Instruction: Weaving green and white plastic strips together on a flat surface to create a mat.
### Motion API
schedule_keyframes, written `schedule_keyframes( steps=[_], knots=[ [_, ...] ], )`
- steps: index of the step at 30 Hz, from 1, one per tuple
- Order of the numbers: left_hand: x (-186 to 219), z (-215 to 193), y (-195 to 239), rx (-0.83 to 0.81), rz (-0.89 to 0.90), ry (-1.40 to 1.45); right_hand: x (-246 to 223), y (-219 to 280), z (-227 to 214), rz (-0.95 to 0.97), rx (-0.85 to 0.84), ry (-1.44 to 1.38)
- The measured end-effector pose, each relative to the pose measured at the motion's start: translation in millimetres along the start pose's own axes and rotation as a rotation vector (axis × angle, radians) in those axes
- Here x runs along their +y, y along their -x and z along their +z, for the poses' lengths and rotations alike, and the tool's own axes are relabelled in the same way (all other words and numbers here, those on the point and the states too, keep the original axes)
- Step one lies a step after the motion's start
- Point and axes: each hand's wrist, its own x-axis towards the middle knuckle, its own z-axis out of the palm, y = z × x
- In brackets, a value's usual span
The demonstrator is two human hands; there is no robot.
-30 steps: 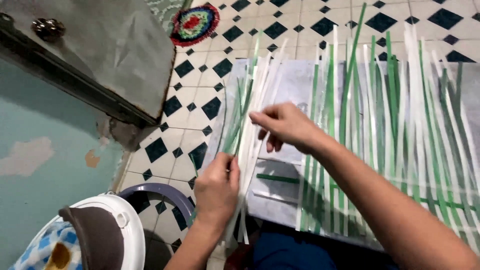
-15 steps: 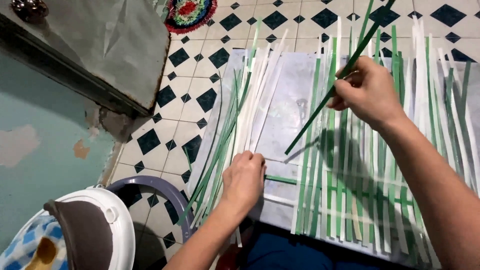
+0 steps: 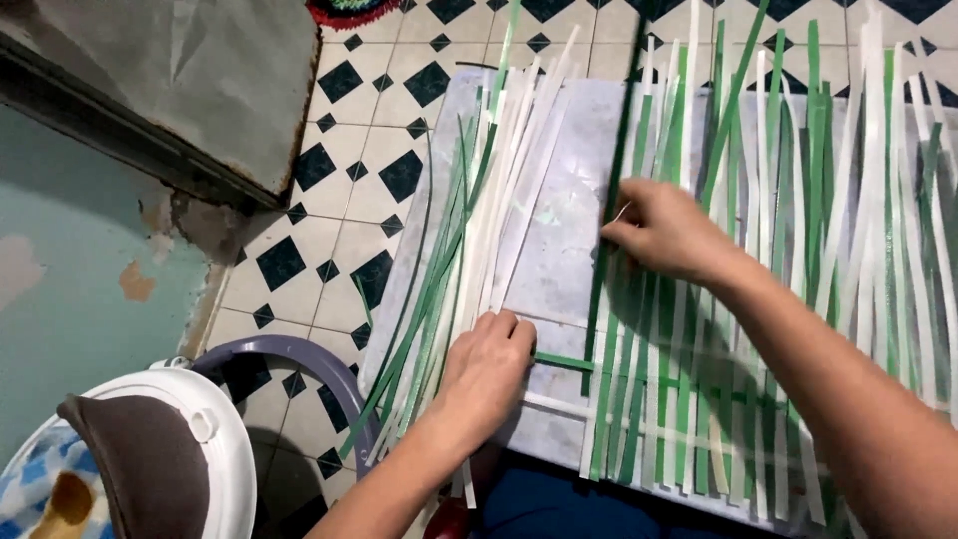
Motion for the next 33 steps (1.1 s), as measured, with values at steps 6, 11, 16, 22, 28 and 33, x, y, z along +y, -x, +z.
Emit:
schedule_keyframes(
  steps=[6, 11, 16, 22, 28, 33],
  knots=[
    [3, -4, 2, 0.057, -0.039, 0.009, 5, -5, 24, 0.107, -0.034, 0.065],
    [24, -9, 15, 0.092, -0.077, 0.085, -7, 3, 26, 0.153, 0.003, -0.006],
    [40, 6, 35, 0.082, -0.023, 0.208, -9, 3, 22, 0.352, 0.029, -0.099],
    [47, 0, 32, -0.042, -0.161, 0.242, -3, -1, 23, 0.401, 0.063, -0.197],
    [44, -6, 30, -0.135, -0.212, 0.355, -5, 4, 21, 0.384, 0.069, -0.183],
    [42, -3, 28, -0.118, -0.204, 0.343, -8, 2, 21, 0.391, 0.057, -0.156]
  ],
)
